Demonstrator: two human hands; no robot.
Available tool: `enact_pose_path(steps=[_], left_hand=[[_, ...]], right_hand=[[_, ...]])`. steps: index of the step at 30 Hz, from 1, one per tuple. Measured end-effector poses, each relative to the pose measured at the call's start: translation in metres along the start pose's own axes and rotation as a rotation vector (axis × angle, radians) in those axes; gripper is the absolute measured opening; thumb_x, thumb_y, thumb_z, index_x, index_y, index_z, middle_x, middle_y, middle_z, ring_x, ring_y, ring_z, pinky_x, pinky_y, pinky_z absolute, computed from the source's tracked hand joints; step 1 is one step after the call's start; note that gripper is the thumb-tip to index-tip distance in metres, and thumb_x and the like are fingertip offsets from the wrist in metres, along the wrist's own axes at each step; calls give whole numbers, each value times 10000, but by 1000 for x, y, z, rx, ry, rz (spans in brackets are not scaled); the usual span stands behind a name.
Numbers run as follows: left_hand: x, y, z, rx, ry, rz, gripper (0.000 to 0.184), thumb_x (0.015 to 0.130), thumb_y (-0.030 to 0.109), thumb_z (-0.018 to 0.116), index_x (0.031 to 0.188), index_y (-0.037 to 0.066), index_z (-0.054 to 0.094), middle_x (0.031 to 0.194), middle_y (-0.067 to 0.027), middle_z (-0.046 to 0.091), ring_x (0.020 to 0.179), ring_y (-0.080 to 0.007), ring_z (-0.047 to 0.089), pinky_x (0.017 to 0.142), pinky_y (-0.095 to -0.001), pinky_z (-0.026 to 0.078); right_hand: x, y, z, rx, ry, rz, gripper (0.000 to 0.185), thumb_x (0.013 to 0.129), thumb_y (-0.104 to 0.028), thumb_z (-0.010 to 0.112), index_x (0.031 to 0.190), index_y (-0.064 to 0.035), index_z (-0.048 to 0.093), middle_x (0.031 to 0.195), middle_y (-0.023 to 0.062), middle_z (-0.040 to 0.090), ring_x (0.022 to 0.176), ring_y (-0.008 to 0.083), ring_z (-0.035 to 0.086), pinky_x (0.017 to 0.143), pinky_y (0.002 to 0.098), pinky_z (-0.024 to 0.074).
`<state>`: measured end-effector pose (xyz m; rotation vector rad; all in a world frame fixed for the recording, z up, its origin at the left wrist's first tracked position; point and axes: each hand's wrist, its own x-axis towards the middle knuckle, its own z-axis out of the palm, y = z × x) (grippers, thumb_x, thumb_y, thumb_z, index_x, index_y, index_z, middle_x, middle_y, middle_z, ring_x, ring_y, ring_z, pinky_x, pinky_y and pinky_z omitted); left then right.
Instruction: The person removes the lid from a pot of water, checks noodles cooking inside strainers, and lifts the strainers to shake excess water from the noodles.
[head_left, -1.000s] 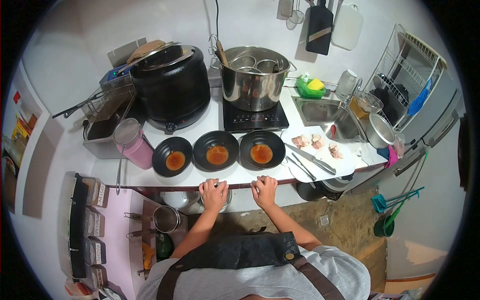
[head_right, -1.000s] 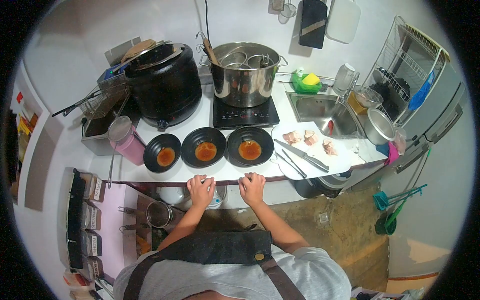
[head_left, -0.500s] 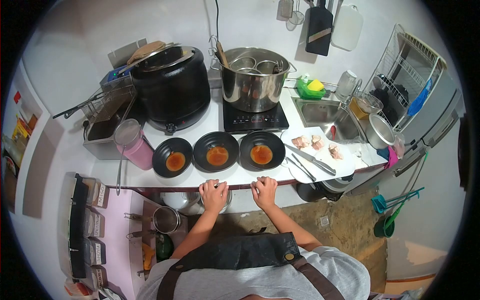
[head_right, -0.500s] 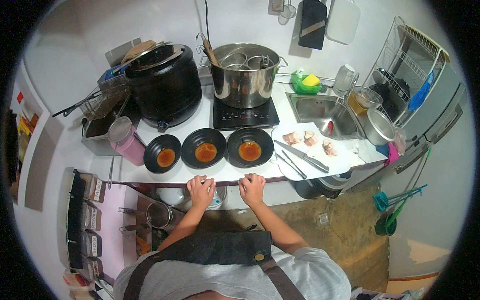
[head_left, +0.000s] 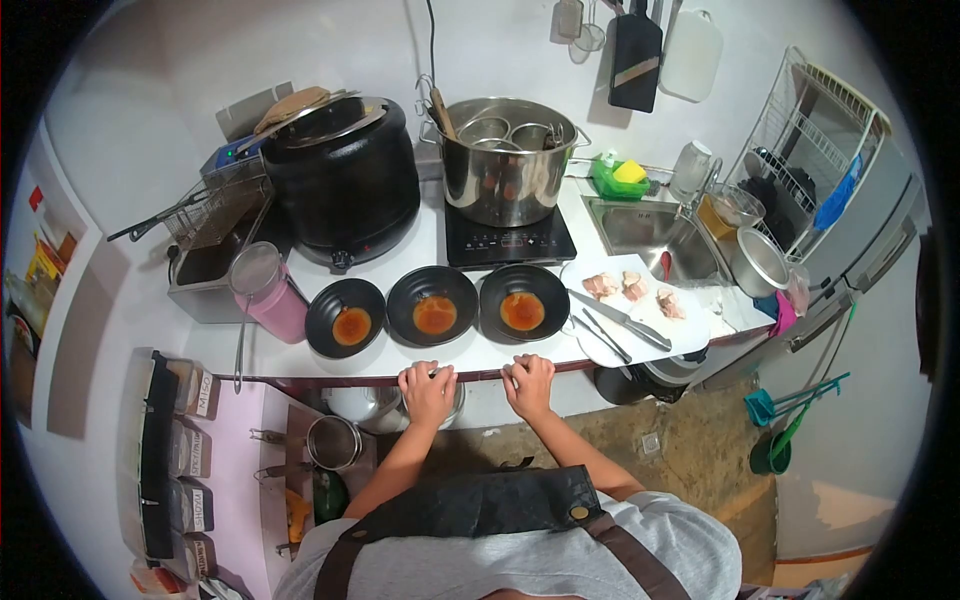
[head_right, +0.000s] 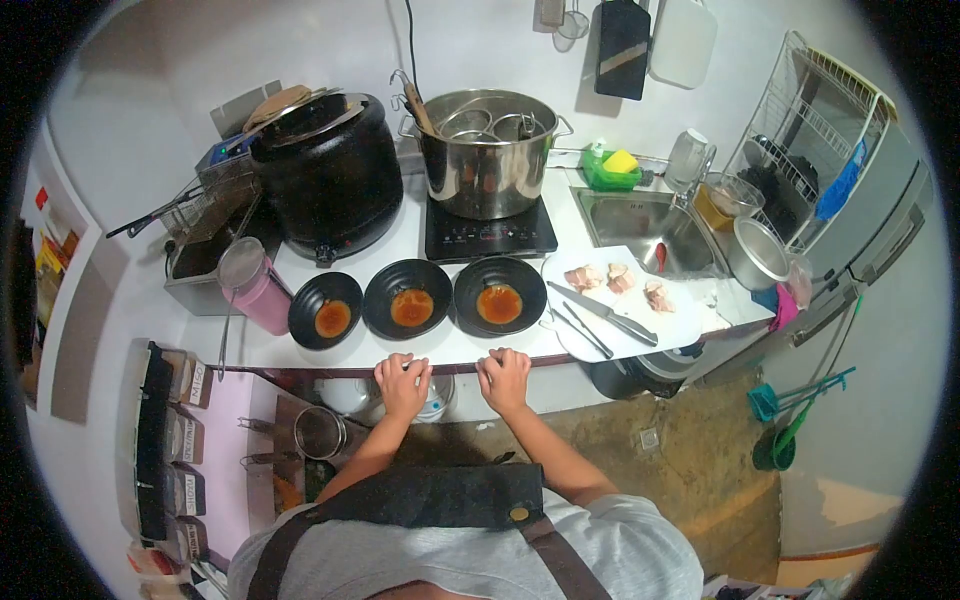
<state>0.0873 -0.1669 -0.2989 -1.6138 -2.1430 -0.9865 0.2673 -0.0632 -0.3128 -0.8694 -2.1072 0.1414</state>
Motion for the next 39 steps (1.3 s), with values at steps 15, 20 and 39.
enact_pose_path(steps=[15,20,39], left_hand=[[-1,-1,3,5,2,-3,135,780,253,681,893,181,685,974,-66,573,983,-254,513,892,-454,329],[0,1,1,4,5,-6,127,782,254,679,884,177,680,973,-65,571,981,-255,513,892,-453,330],[-5,4,11,13,49,-40,132,781,233,677,884,150,682,977,-90,564,984,-273,502,920,-454,332]], right_hand=[[-1,2,0,10,-40,17,142,712,-159,710,810,-121,613,972,78,560,964,274,503,857,450,338],[-1,2,0,20,-20,11,148,707,-150,706,821,-127,614,972,74,559,966,272,502,858,451,338],[6,9,-10,57,-86,-14,189,752,-149,699,865,-102,555,915,73,520,900,277,496,799,432,341]])
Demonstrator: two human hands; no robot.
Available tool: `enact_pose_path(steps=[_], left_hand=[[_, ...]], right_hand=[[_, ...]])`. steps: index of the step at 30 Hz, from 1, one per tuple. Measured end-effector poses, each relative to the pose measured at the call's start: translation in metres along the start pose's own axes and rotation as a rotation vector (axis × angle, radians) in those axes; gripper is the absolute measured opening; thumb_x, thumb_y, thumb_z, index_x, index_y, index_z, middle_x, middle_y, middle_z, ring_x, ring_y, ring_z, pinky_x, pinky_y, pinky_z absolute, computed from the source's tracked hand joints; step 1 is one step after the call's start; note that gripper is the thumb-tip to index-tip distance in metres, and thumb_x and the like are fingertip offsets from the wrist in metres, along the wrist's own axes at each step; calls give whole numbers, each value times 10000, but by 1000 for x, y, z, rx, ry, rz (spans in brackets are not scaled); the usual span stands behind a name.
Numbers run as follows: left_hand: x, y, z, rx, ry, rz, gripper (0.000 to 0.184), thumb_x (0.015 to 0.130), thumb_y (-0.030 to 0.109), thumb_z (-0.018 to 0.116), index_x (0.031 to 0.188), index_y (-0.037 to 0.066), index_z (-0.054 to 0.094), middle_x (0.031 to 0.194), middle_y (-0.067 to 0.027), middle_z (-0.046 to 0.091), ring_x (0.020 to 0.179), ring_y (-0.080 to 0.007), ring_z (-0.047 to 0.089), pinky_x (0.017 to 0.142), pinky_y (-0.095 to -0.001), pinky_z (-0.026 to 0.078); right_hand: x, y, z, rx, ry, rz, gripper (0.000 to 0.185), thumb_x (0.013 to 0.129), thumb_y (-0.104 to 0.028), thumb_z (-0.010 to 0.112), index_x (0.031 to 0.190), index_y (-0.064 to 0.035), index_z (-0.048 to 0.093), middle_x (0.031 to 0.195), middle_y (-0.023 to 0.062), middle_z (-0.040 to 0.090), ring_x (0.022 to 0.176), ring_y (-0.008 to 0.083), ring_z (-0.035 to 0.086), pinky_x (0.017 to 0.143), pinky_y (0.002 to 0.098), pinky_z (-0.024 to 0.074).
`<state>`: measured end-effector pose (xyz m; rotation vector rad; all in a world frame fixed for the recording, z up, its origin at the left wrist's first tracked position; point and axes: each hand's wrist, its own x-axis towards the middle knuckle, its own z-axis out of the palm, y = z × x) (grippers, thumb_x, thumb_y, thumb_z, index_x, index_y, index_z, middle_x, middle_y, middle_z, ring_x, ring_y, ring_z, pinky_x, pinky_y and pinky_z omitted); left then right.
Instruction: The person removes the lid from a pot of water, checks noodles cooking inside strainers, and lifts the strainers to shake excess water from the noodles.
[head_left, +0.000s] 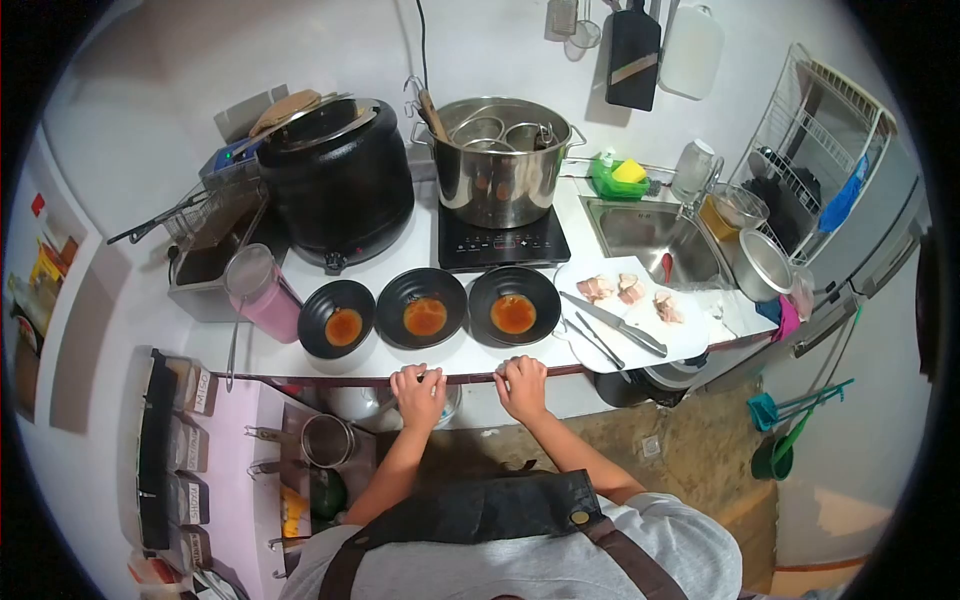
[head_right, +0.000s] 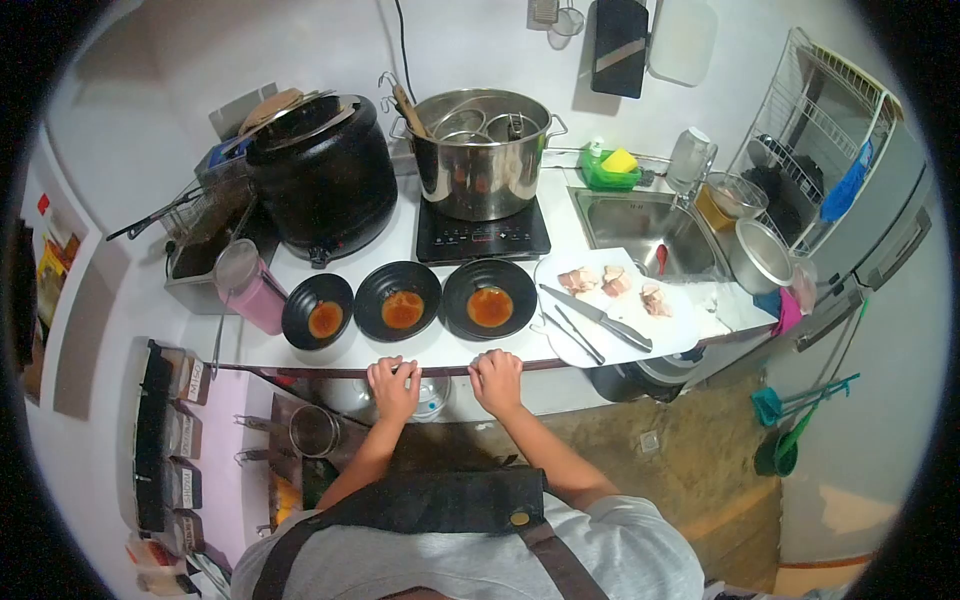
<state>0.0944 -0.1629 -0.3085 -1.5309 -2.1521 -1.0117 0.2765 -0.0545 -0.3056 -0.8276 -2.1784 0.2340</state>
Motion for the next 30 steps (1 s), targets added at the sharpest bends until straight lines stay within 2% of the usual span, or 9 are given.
enact_pose_path(steps=[17,30], left_hand=[[1,0,0,-96,86,-54,160,714,190,749,862,151,702,937,-80,571,924,-279,519,854,-413,377],[4,7,-4,-78,105,-54,150,710,197,746,826,140,668,886,-48,554,897,-234,528,819,-395,374]], right_hand=[[2,15,1,39,-60,-59,190,742,-155,695,866,-112,558,898,77,516,879,285,495,767,436,335],[3,18,1,62,-32,-109,187,754,-155,687,875,-108,553,902,87,517,875,290,490,752,427,337]])
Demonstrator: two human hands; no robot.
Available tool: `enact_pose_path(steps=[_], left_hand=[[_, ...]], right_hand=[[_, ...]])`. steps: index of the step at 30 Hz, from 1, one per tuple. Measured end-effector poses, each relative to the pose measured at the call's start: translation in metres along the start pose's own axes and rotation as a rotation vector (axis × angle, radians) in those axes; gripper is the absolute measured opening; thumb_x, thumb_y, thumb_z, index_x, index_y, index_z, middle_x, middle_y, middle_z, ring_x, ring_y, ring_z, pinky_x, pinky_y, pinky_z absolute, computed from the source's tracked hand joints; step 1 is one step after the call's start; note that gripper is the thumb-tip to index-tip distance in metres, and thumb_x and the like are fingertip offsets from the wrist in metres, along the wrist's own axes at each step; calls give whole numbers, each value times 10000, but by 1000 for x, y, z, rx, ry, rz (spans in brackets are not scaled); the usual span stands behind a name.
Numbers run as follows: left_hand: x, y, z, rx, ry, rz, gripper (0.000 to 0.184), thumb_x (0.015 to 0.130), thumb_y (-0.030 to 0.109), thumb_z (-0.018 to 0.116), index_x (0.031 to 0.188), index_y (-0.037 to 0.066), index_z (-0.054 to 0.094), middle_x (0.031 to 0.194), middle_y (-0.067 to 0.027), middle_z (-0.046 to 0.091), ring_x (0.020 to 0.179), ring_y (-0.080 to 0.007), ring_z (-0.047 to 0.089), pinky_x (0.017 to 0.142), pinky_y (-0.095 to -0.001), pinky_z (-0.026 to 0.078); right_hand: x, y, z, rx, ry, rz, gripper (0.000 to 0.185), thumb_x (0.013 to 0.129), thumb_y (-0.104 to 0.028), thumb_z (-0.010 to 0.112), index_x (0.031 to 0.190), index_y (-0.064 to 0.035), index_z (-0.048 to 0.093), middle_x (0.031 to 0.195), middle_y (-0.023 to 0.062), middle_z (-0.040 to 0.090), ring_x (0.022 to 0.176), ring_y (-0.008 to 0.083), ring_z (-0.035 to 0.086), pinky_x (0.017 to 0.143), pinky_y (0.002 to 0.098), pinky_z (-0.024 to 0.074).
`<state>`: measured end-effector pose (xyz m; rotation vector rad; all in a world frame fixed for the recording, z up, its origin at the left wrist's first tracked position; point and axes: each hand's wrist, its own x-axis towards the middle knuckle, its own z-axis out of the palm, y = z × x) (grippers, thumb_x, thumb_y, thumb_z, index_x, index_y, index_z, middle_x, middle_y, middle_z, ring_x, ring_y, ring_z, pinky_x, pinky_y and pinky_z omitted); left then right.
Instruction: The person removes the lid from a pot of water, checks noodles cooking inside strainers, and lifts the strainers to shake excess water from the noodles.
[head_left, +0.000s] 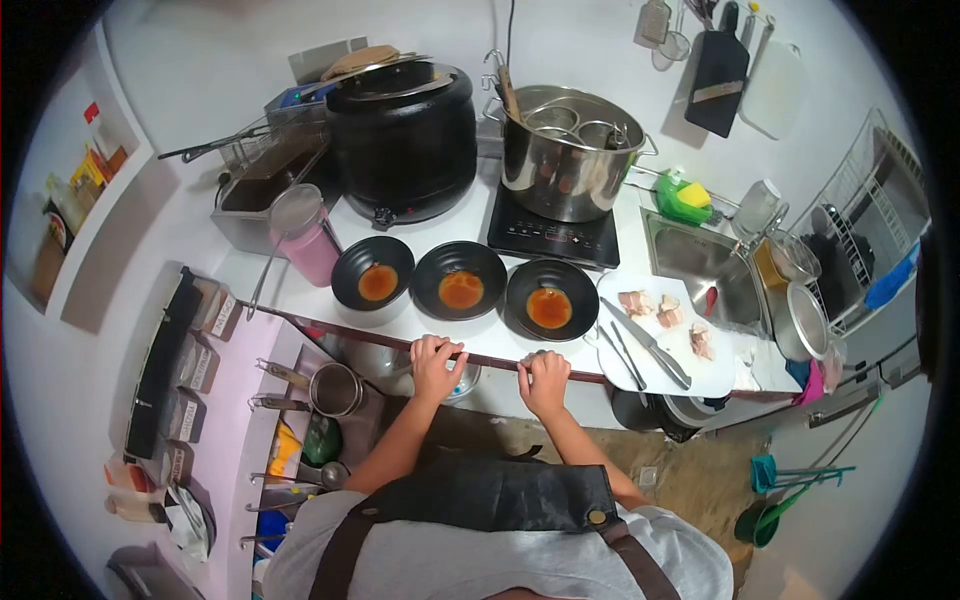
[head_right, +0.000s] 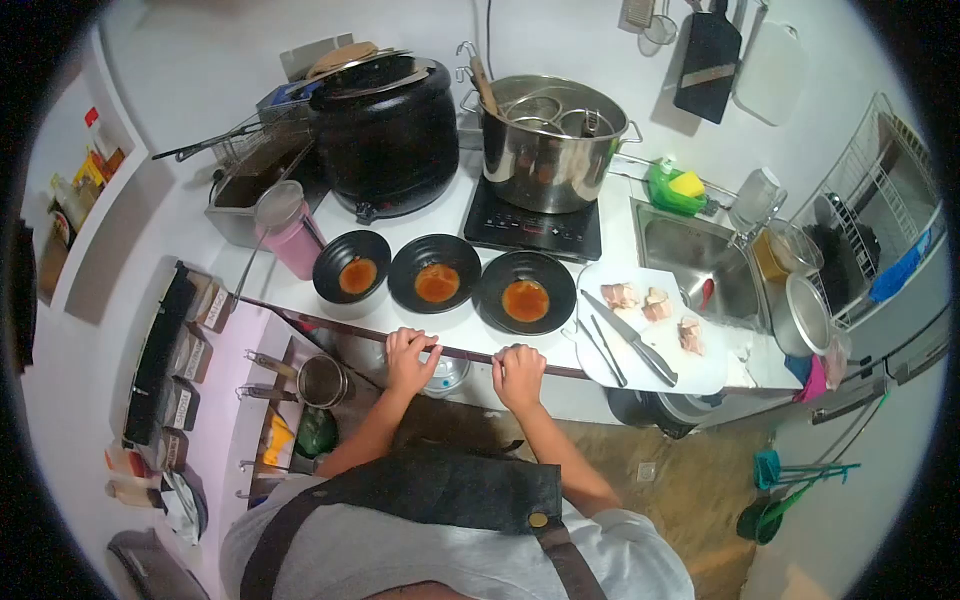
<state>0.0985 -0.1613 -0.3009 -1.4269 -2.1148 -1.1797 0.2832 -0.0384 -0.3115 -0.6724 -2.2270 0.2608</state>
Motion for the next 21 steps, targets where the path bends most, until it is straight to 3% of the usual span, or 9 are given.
enact_pose_path(steps=[5,9,13,16,17,19,20,21], left_hand=[[0,-3,1,-13,7,-9,151,705,202,747,820,146,668,876,-40,553,886,-233,531,816,-397,375],[2,-7,-2,-39,-27,-15,154,702,210,748,831,154,683,880,-35,554,891,-235,533,820,-401,377],[3,-22,-6,46,-113,42,167,721,233,728,876,183,687,895,-24,547,909,-236,518,838,-424,366],[5,-31,-15,-117,-268,62,194,745,203,698,937,197,676,959,-29,536,933,-241,503,848,-423,358],[6,-37,-15,-145,-308,98,216,747,197,697,962,200,673,976,-30,534,934,-242,502,845,-418,360],[5,-46,-19,-117,-311,180,279,765,201,677,1044,215,666,982,-36,538,944,-241,504,856,-416,362],[10,-46,-28,-128,-448,144,347,773,198,665,1119,220,652,1025,-48,553,1003,-254,508,879,-419,366],[12,-53,-28,-124,-441,137,347,773,198,665,1119,220,652,1025,-48,553,1003,-254,508,879,-419,366]], right_hand=[[-2,-2,4,-9,35,5,180,741,-142,694,859,-108,562,885,78,530,867,283,496,750,423,331],[10,-43,-9,186,68,-84,94,740,-109,680,768,-96,591,730,71,527,727,277,516,680,388,355],[149,-133,2,534,94,-288,80,771,-42,683,847,-18,675,732,125,628,619,276,578,554,346,439],[255,-179,55,606,22,-251,142,836,-169,655,833,-32,690,690,129,585,625,276,582,572,349,453],[285,-190,83,690,-52,-235,179,828,-177,640,866,-5,675,775,167,616,705,334,608,639,399,477],[325,-210,131,642,-110,-198,264,780,-237,695,858,14,672,741,169,623,698,314,628,641,388,489],[337,-218,149,653,-180,-169,265,770,-233,708,837,20,668,726,169,630,688,302,638,639,376,495],[346,-226,160,663,-253,-137,267,760,-230,721,816,25,665,710,168,637,677,291,649,637,363,502]])
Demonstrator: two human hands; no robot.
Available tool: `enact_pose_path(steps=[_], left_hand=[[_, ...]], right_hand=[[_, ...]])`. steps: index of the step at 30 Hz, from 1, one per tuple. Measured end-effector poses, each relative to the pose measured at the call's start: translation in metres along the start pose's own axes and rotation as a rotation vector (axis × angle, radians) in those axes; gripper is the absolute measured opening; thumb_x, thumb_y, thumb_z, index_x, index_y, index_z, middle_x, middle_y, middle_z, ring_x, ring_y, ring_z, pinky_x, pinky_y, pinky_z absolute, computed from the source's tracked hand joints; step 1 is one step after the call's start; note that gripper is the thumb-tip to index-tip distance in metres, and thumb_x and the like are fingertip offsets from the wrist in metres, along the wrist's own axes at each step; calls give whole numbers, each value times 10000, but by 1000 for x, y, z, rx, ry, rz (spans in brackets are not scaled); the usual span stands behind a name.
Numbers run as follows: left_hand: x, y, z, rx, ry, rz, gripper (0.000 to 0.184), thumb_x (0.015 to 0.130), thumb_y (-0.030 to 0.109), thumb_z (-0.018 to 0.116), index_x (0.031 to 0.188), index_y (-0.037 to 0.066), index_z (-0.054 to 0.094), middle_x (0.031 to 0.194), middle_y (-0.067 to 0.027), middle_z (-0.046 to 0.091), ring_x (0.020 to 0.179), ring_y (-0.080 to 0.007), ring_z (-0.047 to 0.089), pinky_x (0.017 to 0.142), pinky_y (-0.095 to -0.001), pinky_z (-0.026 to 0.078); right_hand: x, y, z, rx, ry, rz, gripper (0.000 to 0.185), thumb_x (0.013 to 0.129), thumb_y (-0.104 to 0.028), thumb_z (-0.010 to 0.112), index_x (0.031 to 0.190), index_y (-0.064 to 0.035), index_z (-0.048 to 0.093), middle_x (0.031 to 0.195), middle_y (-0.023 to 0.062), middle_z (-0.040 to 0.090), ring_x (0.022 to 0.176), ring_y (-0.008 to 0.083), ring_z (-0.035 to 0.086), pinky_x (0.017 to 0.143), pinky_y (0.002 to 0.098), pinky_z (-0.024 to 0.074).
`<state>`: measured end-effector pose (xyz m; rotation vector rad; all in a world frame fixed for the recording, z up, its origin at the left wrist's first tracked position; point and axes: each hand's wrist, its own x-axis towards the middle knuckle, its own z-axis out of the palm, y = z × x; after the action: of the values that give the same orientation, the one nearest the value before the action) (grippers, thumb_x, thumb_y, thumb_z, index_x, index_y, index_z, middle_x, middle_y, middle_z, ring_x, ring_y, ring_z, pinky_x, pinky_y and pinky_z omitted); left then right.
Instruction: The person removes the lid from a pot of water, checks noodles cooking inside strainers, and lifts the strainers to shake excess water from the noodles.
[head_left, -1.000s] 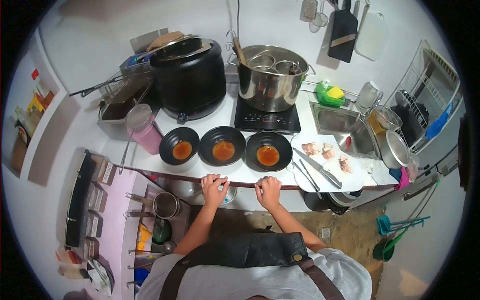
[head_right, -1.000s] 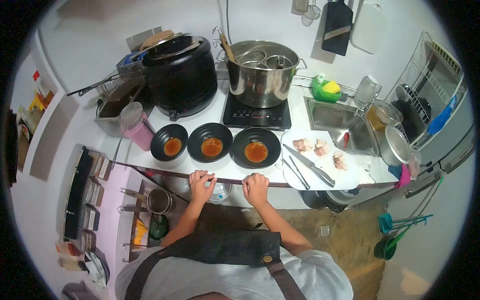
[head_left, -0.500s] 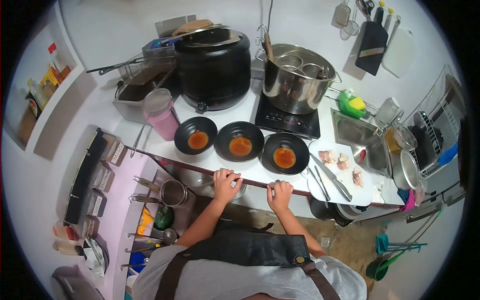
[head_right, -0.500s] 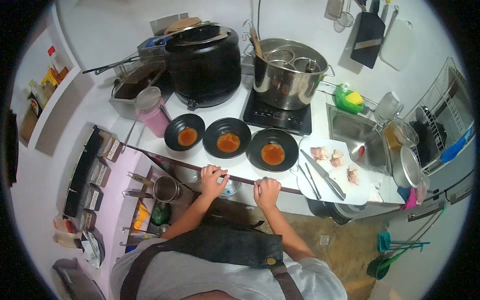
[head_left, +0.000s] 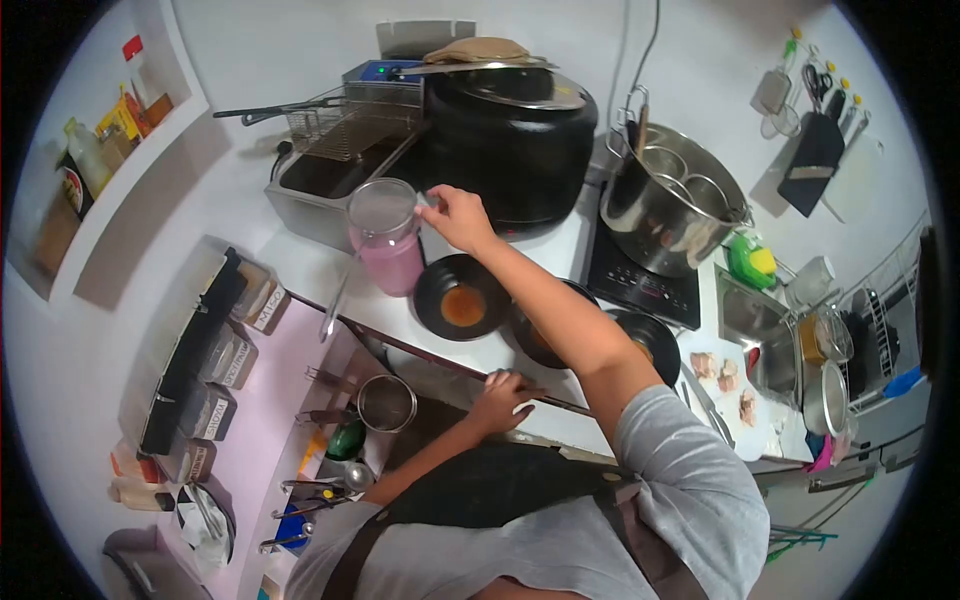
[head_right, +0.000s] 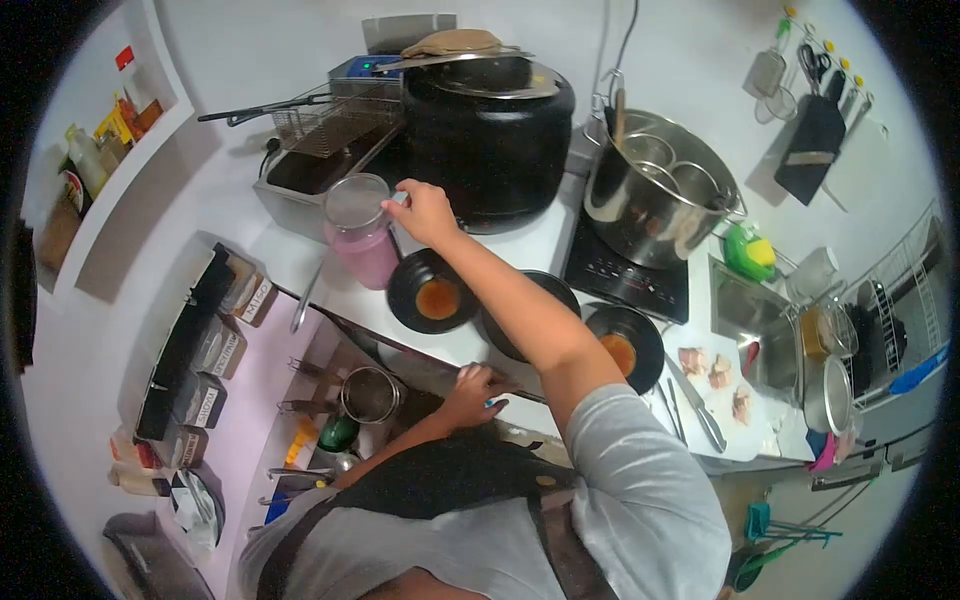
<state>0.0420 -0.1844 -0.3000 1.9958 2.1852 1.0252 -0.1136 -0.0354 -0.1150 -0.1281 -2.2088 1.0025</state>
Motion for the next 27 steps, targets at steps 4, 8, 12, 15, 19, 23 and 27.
enact_pose_path(steps=[4,8,12,15,19,23,27], left_hand=[[0,-18,-7,-200,-217,19,320,811,238,651,1129,209,657,1193,-77,554,1149,-293,480,941,-472,358],[0,-25,-8,-287,-214,130,249,793,236,658,1035,182,679,1181,-87,557,1130,-294,505,927,-477,374],[2,-25,-8,-269,-211,122,215,726,198,692,939,167,700,1115,-77,581,1083,-288,537,900,-472,410],[7,-32,2,-250,-142,218,216,668,180,722,882,155,710,1053,-72,605,1019,-285,568,846,-449,448],[13,-33,1,-324,-163,204,210,665,209,731,862,137,719,997,-77,637,951,-286,596,809,-427,475],[8,-33,5,-318,-273,33,148,722,161,727,856,99,714,960,-83,649,890,-249,631,767,-380,513],[48,20,-61,-647,-143,-109,130,747,57,731,872,47,700,931,-94,654,828,-183,660,692,-290,539]], right_hand=[[21,6,13,32,-152,54,256,740,-208,745,769,29,653,694,172,647,655,273,660,628,349,507],[38,-8,-2,-109,-206,168,293,691,-233,791,763,11,645,734,185,660,690,287,668,647,367,515],[39,0,18,-308,-364,83,375,616,-242,833,871,-27,661,822,190,673,817,346,670,737,394,542],[45,2,30,-378,-375,96,248,626,-123,737,863,-74,679,823,139,679,782,299,671,716,372,539],[37,-47,-10,-155,-213,-182,72,628,-81,643,664,-24,667,688,175,637,685,350,643,666,406,528],[32,-89,-107,-240,9,-538,96,676,-99,653,655,-6,643,633,184,604,636,345,626,625,400,528],[11,-133,-285,-455,159,-230,161,806,-218,700,824,-58,703,689,66,660,631,166,635,591,297,501]])
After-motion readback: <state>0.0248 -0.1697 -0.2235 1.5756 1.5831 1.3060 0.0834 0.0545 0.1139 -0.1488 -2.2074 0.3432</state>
